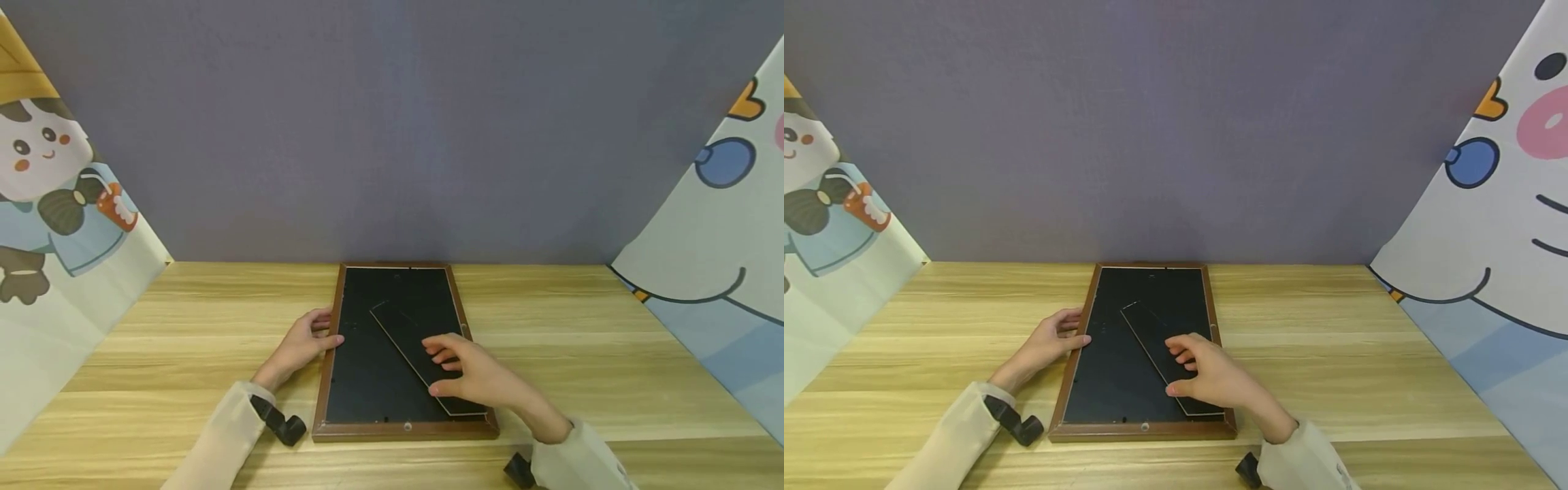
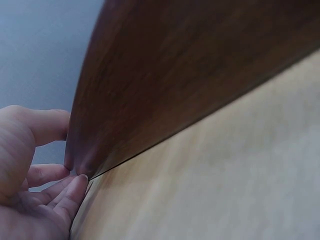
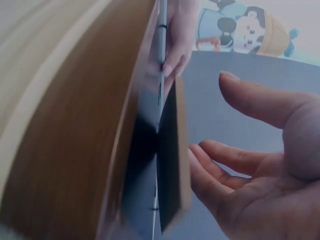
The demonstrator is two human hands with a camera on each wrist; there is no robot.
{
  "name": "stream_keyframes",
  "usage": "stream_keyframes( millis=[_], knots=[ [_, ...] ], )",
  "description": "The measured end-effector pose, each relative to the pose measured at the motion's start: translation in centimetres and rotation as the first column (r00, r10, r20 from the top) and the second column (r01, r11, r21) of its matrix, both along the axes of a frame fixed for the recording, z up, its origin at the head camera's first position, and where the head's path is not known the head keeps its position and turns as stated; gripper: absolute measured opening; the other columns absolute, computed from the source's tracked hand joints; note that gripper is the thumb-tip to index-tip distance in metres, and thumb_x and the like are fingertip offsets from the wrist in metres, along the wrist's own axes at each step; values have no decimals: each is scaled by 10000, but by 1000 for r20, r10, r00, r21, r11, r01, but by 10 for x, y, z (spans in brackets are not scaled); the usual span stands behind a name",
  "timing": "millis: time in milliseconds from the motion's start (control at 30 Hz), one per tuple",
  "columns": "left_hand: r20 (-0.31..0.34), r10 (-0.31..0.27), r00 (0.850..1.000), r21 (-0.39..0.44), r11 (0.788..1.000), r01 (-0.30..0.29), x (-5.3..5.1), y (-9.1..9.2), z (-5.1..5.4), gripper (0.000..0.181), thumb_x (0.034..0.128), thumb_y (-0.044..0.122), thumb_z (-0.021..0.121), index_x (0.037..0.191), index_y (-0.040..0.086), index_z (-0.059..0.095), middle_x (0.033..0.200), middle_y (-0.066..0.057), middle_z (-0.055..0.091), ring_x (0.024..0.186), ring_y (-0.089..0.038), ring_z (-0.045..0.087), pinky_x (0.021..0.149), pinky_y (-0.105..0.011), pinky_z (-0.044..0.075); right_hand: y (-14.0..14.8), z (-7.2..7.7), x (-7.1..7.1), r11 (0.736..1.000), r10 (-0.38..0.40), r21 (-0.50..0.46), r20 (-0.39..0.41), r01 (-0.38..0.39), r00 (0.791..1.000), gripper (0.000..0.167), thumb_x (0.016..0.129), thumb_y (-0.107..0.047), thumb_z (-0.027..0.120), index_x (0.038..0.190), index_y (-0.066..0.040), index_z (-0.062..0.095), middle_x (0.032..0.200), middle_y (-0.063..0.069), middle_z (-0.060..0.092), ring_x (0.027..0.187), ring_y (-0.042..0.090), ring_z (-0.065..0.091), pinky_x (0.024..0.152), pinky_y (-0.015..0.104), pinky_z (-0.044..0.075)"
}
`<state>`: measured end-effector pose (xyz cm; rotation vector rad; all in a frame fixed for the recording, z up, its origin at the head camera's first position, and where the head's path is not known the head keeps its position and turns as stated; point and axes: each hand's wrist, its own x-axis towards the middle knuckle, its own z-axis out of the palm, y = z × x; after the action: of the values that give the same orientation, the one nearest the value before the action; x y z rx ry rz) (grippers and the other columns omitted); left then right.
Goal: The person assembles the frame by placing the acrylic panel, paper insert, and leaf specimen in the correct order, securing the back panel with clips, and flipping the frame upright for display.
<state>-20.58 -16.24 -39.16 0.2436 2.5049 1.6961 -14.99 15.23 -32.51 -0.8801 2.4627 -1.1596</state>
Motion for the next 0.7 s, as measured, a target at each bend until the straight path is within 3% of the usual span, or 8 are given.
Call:
stream_keyframes(
  millis=[400, 700],
  knots=[
    [-1, -9, 1000, 14, 1000, 9, -2, 1, -3, 651, 878, 82, 662, 1422, -73, 338, 1378, -296, 425, 1264, -421, 442, 1047, -491, 401, -31, -5, 6, 999, 49, 13, 14, -49, 999, 595, 843, -162, 729, 1337, 30, 457, 1251, 177, 517, 1079, 300, 545, 908, 349, 513],
    [-2, -4, 1000, 7, 1000, 4, -2, 0, -2, 652, 877, 81, 661, 1421, -77, 339, 1372, -303, 432, 1256, -429, 451, 1041, -491, 408, -51, -16, 8, 993, 75, 88, 9, -75, 997, 557, 829, -180, 747, 1309, -30, 508, 1243, 93, 548, 1044, 223, 567, 864, 249, 510]
  ],
)
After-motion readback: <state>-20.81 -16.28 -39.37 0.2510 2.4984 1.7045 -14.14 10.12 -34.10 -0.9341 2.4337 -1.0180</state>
